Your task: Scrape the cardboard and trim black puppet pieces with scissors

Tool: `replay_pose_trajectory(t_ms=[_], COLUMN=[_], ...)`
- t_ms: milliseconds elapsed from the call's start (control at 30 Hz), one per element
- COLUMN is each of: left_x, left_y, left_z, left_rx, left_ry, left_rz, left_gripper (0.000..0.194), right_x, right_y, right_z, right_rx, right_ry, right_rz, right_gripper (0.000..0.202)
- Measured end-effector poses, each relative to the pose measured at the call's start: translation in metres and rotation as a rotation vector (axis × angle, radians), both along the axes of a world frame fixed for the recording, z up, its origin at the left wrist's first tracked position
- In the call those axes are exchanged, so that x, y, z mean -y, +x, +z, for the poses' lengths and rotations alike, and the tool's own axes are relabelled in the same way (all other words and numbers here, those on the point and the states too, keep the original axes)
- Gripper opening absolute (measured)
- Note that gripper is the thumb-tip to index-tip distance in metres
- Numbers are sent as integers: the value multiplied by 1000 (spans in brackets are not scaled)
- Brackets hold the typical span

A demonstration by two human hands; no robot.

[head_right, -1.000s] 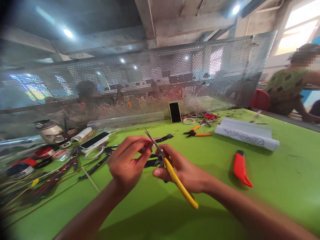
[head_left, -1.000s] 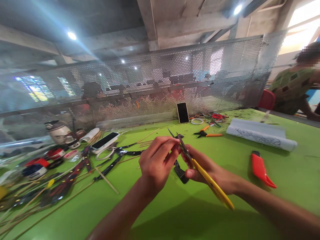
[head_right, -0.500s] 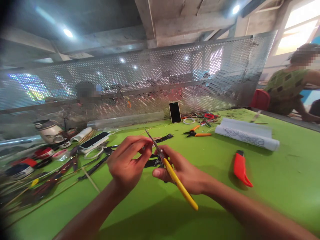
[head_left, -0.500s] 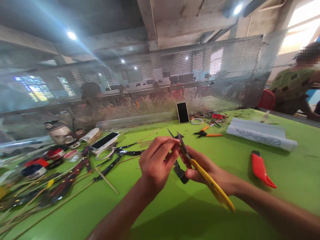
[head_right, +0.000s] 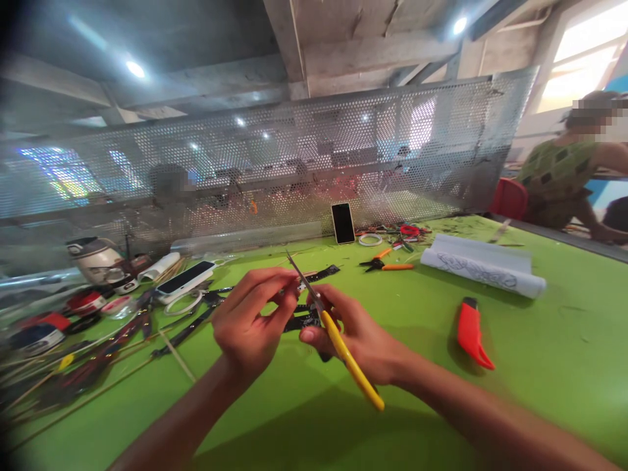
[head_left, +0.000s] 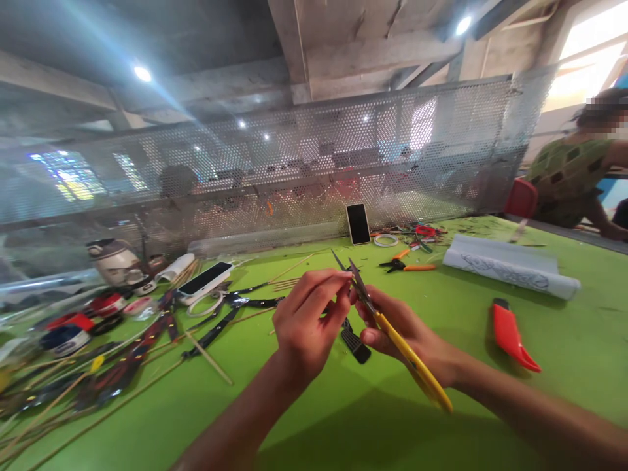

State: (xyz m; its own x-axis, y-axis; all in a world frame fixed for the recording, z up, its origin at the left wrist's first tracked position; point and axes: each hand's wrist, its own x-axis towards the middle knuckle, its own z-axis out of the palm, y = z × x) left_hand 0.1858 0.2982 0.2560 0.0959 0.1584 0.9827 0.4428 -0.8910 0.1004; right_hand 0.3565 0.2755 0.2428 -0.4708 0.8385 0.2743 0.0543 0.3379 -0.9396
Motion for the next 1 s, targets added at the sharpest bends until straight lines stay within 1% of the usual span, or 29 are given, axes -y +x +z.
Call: replay_pose_trajectory(t_ms=[167,467,667,800,900,1000], left_x=[-1,1,0,0,0,0], left_y=[-2,-3,-3,-2,-2,-1], left_z=[1,2,3,4,6,7], left_rx=[-13,-24,-9,17,43,43], left_ry=[-19,-8,20,9,-19,-35], left_rz=[-6,7,8,5,-10,-2], left_gripper=[24,23,22,20,20,19], right_x=[1,0,-3,-4,-2,1], right_y=[-2,-4,-5,-5,-6,-8], right_z=[2,-5,-10,-14,-12,-8], right_rx=[17,-66,-101,-103,-77,-47], right_ry=[-9,-60,-43,-31,-25,-19], right_rz=[-13,-53,-61,-63,-60,-56], right_gripper=[56,47,42,43,43,52])
